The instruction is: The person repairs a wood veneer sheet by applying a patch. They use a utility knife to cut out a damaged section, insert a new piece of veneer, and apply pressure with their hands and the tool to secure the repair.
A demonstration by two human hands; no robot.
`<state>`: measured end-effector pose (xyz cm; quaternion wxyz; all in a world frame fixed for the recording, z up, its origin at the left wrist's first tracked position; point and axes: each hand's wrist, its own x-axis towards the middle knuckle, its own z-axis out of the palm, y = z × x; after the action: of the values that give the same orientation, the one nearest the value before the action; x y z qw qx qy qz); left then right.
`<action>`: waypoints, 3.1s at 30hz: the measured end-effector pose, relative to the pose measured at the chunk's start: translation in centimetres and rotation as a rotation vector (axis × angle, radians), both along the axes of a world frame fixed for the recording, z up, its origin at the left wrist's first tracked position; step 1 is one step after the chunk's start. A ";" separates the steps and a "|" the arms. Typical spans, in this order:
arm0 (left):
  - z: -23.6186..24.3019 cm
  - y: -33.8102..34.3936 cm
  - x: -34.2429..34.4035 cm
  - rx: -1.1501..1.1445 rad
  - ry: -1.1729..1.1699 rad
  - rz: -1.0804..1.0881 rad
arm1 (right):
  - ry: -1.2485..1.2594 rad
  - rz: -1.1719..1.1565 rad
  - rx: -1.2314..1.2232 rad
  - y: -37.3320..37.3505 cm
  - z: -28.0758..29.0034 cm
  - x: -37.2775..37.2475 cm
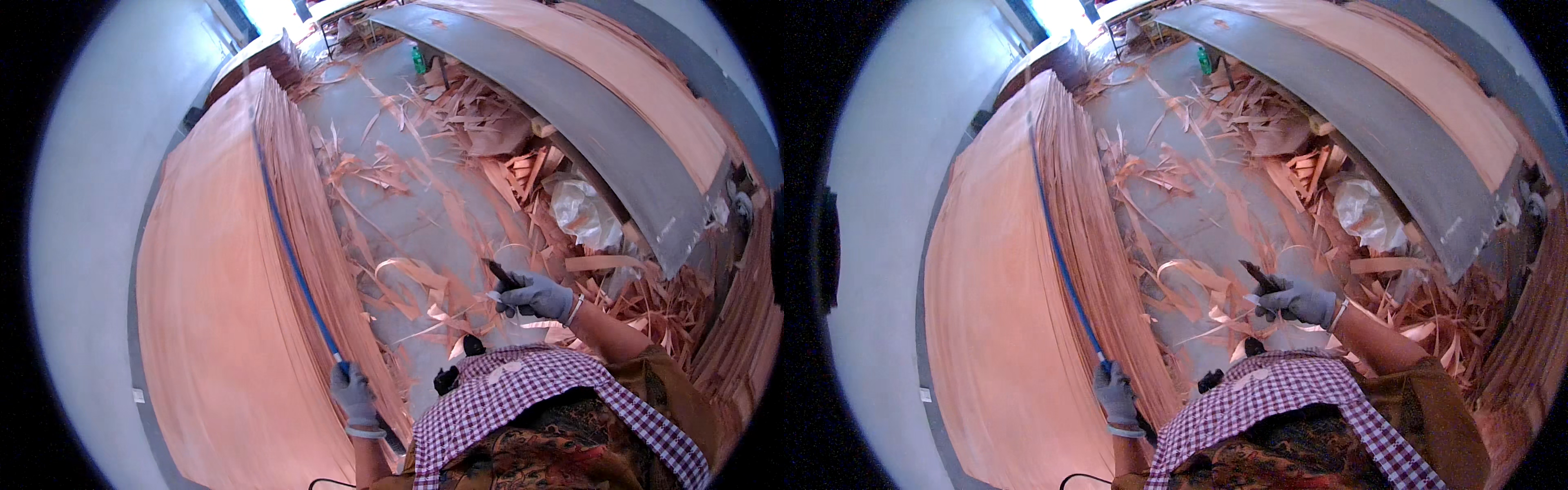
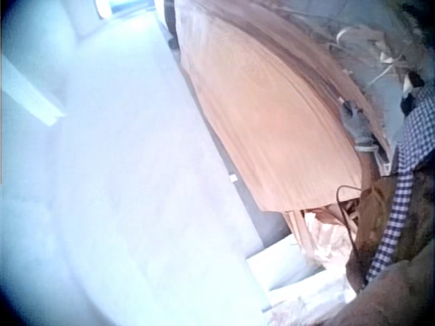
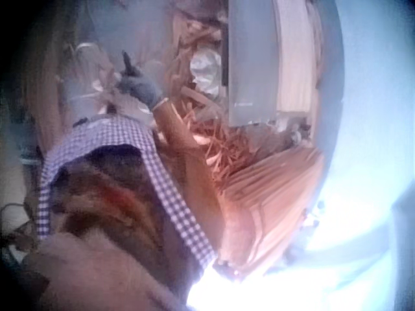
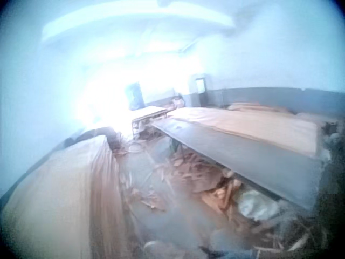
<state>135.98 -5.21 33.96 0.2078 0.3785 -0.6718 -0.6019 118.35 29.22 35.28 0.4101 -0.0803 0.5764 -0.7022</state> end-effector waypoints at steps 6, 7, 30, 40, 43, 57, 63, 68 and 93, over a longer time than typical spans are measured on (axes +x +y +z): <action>-3.5 3.0 -9.8 0.012 0.103 -0.196 | -0.053 -0.057 0.001 -3.7 1.0 -8.9; -3.8 3.5 -11.5 0.068 0.052 -0.204 | -0.024 -0.066 -0.017 -4.2 1.5 -10.4; -10.6 6.0 -54.4 -0.428 0.000 -0.523 | 0.575 -0.025 0.231 1.3 9.7 -59.8; -12.1 -3.7 -66.1 -0.294 -0.176 -0.641 | 0.165 0.652 0.251 -4.9 -4.1 -60.0; -9.7 -4.9 -70.1 -0.329 -0.247 -0.646 | 0.295 0.686 0.368 -7.2 -7.8 -61.6; -11.7 -5.8 -80.2 -0.477 -0.248 -0.547 | 1.686 0.145 0.595 -13.2 1.8 -88.9; -12.5 -5.2 -84.6 -0.442 -0.182 -0.623 | 1.953 0.423 1.136 -9.4 2.8 -103.9; -16.2 -7.4 -87.3 -0.728 -0.441 -0.578 | 2.024 0.469 1.192 -9.3 4.2 -113.2; -22.7 4.1 -78.5 0.063 -0.880 -0.198 | 1.452 0.894 1.103 -20.0 -6.8 -125.7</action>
<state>57.52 -1.13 11.27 -0.1676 0.5384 -0.7104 -0.4211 -7.39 9.23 28.52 0.1658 -0.4951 0.8472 0.0980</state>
